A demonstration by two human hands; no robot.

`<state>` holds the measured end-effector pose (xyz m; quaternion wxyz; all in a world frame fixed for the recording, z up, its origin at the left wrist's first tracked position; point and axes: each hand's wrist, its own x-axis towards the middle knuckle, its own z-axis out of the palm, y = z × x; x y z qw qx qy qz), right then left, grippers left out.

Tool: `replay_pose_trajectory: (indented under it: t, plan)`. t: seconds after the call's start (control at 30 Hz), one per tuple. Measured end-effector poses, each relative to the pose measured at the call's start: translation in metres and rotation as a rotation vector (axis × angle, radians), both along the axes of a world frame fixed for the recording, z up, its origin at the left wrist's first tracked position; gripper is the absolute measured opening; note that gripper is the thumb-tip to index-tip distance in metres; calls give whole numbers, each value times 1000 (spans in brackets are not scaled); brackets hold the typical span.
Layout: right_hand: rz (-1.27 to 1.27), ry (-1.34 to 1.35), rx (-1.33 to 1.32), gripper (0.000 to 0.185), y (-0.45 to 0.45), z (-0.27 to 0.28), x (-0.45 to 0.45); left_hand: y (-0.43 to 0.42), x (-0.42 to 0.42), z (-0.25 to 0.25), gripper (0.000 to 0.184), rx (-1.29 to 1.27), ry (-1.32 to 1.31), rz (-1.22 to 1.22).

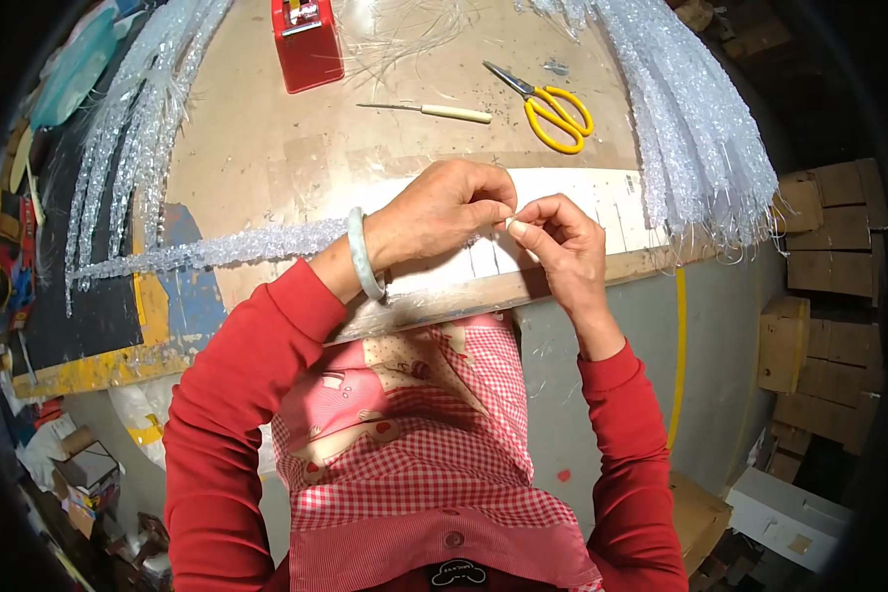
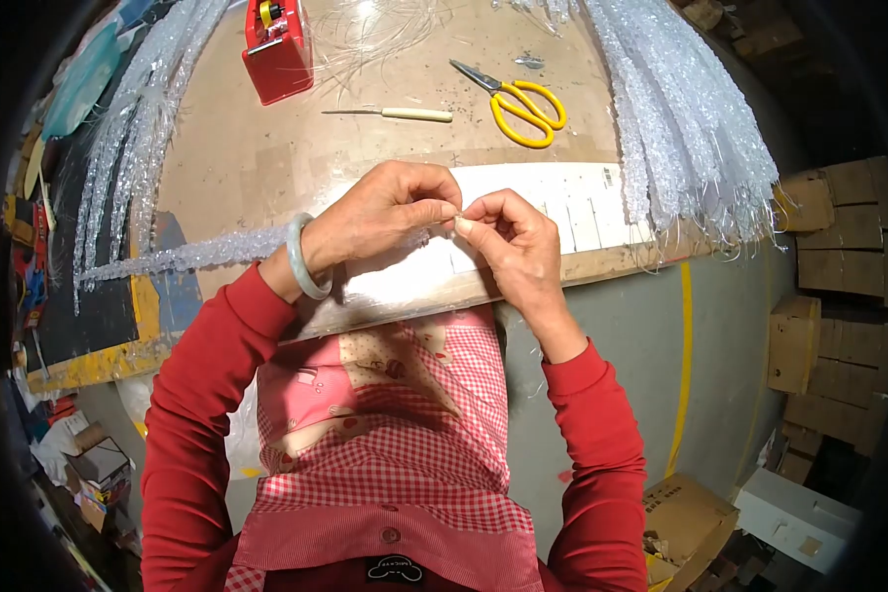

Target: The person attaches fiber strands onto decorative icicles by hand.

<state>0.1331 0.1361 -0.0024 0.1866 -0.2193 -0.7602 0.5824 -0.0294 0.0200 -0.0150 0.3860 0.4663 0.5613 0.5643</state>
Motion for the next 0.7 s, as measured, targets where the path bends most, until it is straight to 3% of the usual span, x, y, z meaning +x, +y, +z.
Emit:
replay_pose_trajectory:
  t: [0.17, 0.53, 0.7]
  plan:
    - [34, -38, -17, 10, 5, 4, 2, -2, -2, 3, 14, -60, -91, -27]
    - [172, 14, -726, 9, 16, 3, 0, -4, -2, 6, 17, -4, 78, 6]
    - [175, -5, -764, 11, 19, 0, 0, -4, -1, 8, 15, 29, 109, 13]
